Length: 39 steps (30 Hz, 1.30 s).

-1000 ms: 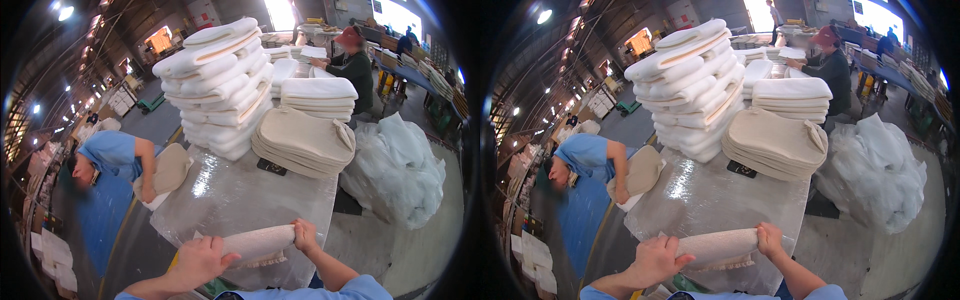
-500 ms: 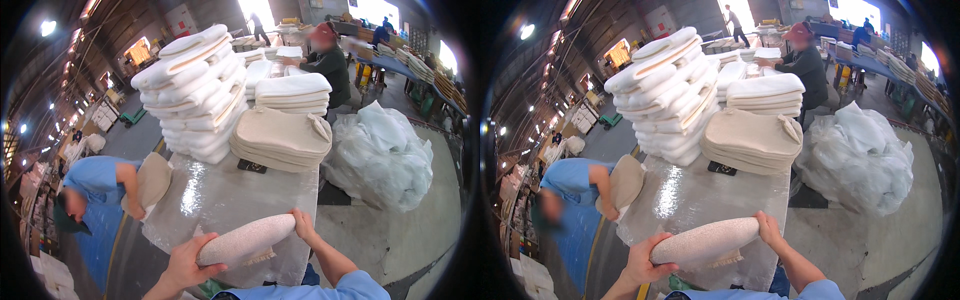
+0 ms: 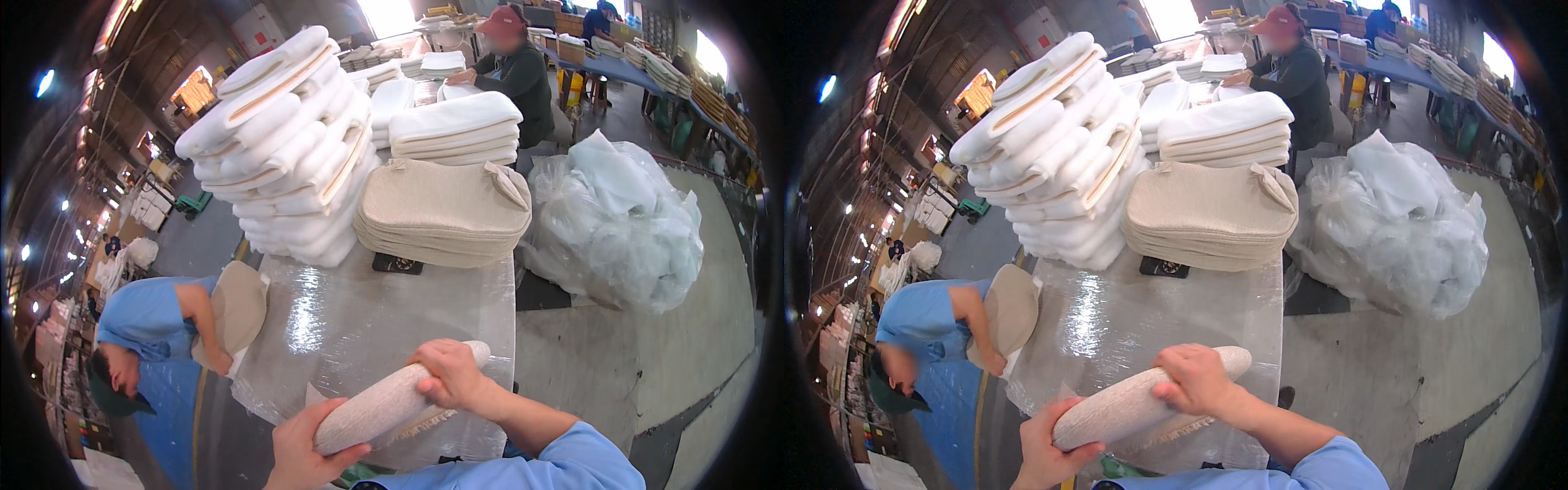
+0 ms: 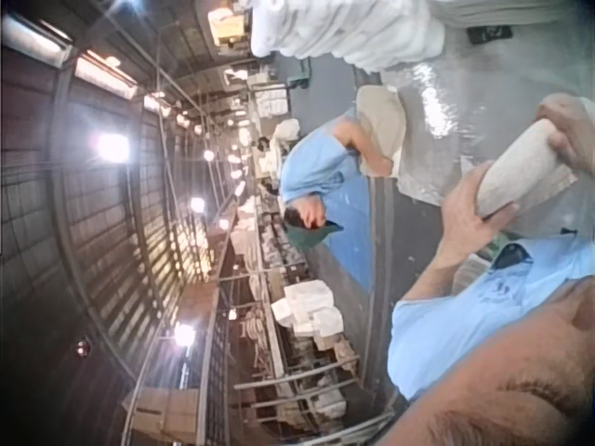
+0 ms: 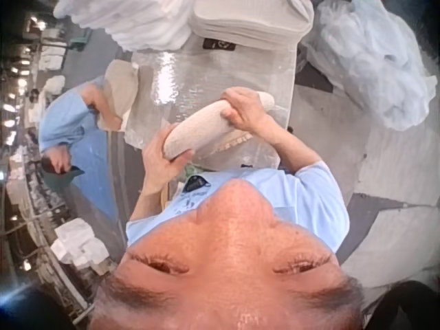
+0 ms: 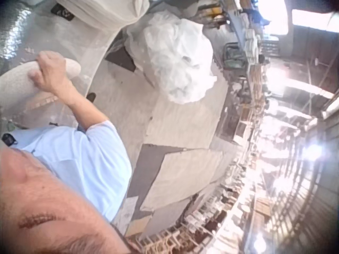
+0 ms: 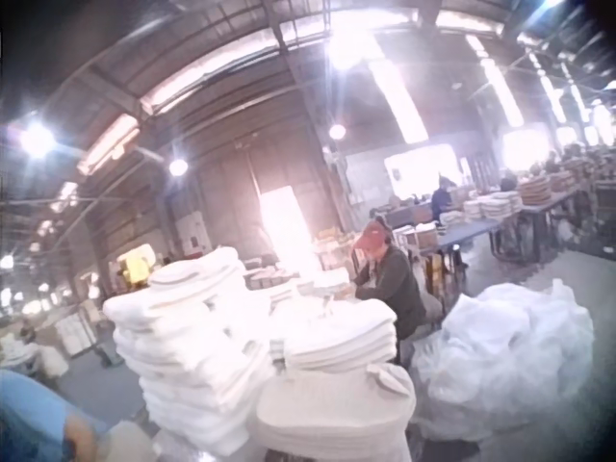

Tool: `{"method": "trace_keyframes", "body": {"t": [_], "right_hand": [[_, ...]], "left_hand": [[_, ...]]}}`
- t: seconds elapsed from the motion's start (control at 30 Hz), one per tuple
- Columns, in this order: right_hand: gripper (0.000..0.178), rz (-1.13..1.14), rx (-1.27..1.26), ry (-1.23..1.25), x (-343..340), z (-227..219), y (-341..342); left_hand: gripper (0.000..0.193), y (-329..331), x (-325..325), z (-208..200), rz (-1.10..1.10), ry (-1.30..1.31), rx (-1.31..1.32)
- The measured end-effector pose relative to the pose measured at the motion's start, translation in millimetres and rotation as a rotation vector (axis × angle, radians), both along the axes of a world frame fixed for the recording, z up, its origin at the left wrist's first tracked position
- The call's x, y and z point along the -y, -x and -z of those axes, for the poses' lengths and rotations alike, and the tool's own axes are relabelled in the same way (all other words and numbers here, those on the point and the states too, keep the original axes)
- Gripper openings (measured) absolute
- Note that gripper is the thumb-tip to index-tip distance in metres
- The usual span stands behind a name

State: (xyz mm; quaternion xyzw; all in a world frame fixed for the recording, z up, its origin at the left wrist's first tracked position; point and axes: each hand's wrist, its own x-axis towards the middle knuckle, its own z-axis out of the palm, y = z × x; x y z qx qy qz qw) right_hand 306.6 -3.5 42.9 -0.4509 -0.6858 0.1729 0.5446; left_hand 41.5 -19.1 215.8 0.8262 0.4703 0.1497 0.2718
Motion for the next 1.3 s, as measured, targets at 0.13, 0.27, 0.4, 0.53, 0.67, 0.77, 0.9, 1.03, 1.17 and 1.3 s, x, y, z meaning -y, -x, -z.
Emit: {"method": "trace_keyframes", "body": {"t": [0.13,0.27,0.4,0.53,0.67,0.77,0.9,1.03,1.17,1.3], "right_hand": [[0.051,0.092,-0.012,0.106,4,66,-17],[0.044,0.239,-0.042,0.160,12,107,-27],[0.049,0.375,-0.130,0.251,33,148,-29],[0.054,0.356,-0.217,0.579,38,137,-71],[0.053,0.243,-0.143,0.065,16,40,-52],[0.052,-0.119,-0.034,-0.354,27,-70,6],[0.041,-0.045,-0.016,-0.314,40,-73,43],[0.035,0.116,0.044,-0.115,17,16,17],[0.032,0.207,0.036,0.021,14,88,-17],[0.033,0.259,0.006,0.038,-2,112,-19]], "left_hand": [[0.064,31,-1,25,0.017,-0.072,0.091],[0.068,36,5,32,0.043,-0.067,0.103],[0.066,9,2,26,0.103,-0.123,0.157],[0.065,-8,8,14,0.218,-0.254,0.140],[0.063,-13,19,15,0.118,-0.247,0.158],[0.062,-16,24,14,0.104,-0.226,0.127],[0.065,-3,29,24,0.017,-0.137,0.130],[0.068,43,34,54,-0.064,-0.153,0.256],[0.070,78,42,86,-0.169,-0.137,0.462],[0.072,100,45,105,-0.209,-0.188,0.408]]}}
